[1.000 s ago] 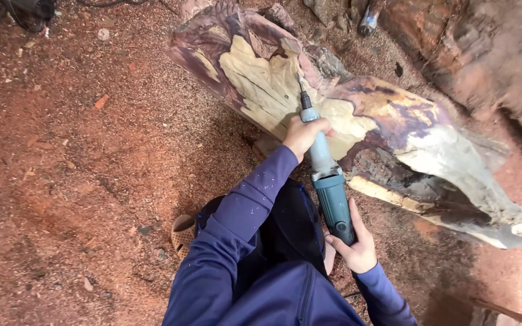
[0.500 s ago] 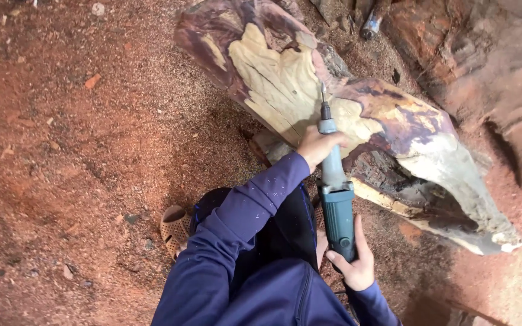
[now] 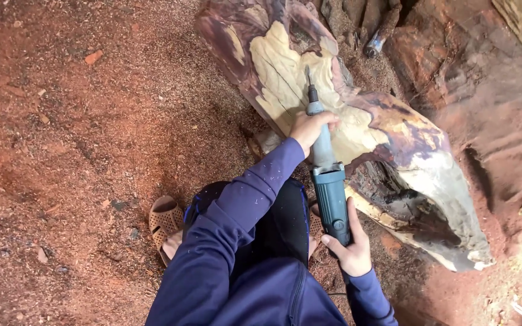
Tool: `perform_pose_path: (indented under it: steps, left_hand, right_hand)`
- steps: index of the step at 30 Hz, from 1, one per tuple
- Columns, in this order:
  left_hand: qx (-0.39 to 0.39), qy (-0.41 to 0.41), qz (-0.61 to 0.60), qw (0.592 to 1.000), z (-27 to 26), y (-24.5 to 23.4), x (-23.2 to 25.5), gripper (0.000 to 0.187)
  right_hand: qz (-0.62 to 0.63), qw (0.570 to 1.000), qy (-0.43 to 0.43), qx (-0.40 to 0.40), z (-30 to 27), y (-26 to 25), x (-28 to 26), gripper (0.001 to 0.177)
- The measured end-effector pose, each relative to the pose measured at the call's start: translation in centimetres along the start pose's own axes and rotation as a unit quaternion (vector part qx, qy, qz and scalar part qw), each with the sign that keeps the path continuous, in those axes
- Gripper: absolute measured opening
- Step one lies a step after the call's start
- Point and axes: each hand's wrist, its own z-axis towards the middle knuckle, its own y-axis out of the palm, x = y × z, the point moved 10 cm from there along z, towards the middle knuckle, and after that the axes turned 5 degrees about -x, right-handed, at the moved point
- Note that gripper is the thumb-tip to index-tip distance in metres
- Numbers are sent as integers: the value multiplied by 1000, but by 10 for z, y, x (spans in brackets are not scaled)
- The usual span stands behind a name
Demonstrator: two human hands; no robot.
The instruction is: The person kneels beside a large partially carved wood log on the ground and uses a handheld die grinder to grind and shape the carved surface, repositioning the tool across different areas of the sculpture throughout the episode.
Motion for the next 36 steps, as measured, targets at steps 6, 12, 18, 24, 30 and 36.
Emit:
perform_pose_path:
  steps: [6, 12, 18, 24, 30, 36]
  left_hand:
    - [-11, -18, -51, 998, 9, -7, -12, 11]
    - [-8, -34, 7, 999, 0, -2, 3, 19]
    - [-37, 18, 98, 994, 2, 10, 12, 13]
    - [-33, -17, 37, 999, 7, 4, 23, 19]
    - [-51, -25, -64, 996, 14, -4, 17, 25]
    - [-48, 19, 27, 998, 8, 0, 37, 29]
  right_hand:
    - [-32, 999, 28, -3, 1, 1, -6, 105]
    - [-40, 998, 37, 28, -2, 0, 2, 107]
    - [-60, 994, 57, 75, -16, 8, 28, 111]
    - [-76, 995, 15, 58, 4, 14, 2, 109]
    - [-78, 996, 18, 50, 11, 20, -5, 108]
    - [44, 994, 70, 68, 4, 33, 4, 108]
